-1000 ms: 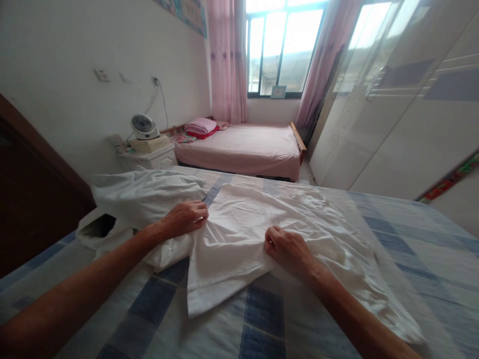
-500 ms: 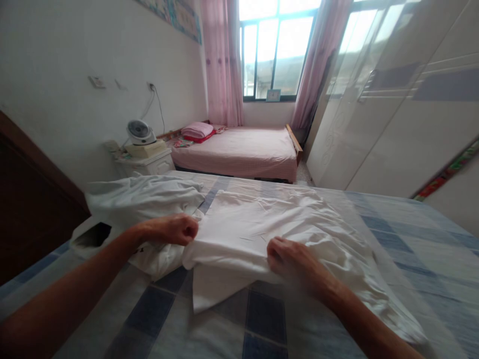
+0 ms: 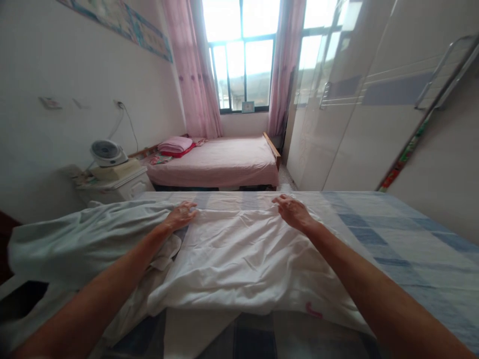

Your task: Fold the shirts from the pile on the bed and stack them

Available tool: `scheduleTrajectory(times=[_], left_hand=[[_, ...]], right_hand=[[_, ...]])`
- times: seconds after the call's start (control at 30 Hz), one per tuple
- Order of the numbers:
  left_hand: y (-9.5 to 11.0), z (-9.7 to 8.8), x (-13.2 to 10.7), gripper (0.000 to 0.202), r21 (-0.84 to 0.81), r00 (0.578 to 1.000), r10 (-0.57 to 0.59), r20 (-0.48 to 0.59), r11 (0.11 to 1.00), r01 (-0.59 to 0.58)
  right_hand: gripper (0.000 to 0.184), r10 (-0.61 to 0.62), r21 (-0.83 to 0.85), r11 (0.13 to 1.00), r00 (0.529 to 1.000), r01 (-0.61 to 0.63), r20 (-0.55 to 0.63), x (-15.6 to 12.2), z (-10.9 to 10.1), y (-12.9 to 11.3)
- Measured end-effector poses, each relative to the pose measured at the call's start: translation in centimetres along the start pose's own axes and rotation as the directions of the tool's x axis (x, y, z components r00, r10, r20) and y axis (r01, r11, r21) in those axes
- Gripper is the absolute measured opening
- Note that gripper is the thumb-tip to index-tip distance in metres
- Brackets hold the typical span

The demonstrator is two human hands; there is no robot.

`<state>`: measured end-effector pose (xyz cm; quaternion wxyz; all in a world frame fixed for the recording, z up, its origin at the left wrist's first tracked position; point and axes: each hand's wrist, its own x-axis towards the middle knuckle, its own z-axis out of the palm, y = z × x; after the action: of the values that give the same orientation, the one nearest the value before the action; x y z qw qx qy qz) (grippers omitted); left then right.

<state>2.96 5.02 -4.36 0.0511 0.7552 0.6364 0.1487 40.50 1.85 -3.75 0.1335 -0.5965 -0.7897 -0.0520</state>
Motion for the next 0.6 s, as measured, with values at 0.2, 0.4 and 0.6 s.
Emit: scheduleTrajectory(times=[0.2, 0.4, 0.6], left_hand=[[0.1, 1.5, 2.2, 0.042, -0.033, 0.998, 0.039, 0.044, 0.999, -0.038], [-0.1, 1.4, 2.4, 0.010, -0.111, 0.999, -0.028, 0.030, 0.993, 0.032], [0.1, 1.2, 1.7, 0.035, -0.527, 0.984, -0.139, 0.116, 0.831, 0.179]], right_hand=[[0.041, -0.090, -0.104, 0.990, 0.994, 0.097, 0.069, 4.1, 3.3, 2.1], [0.022, 0.041, -0.076, 0.996, 0.987, -0.054, -0.158, 4.6, 2.5, 3.0], [0.024, 0.129, -0.039, 0.991, 0.992, -0.129, -0.020, 4.3, 2.4, 2.9]])
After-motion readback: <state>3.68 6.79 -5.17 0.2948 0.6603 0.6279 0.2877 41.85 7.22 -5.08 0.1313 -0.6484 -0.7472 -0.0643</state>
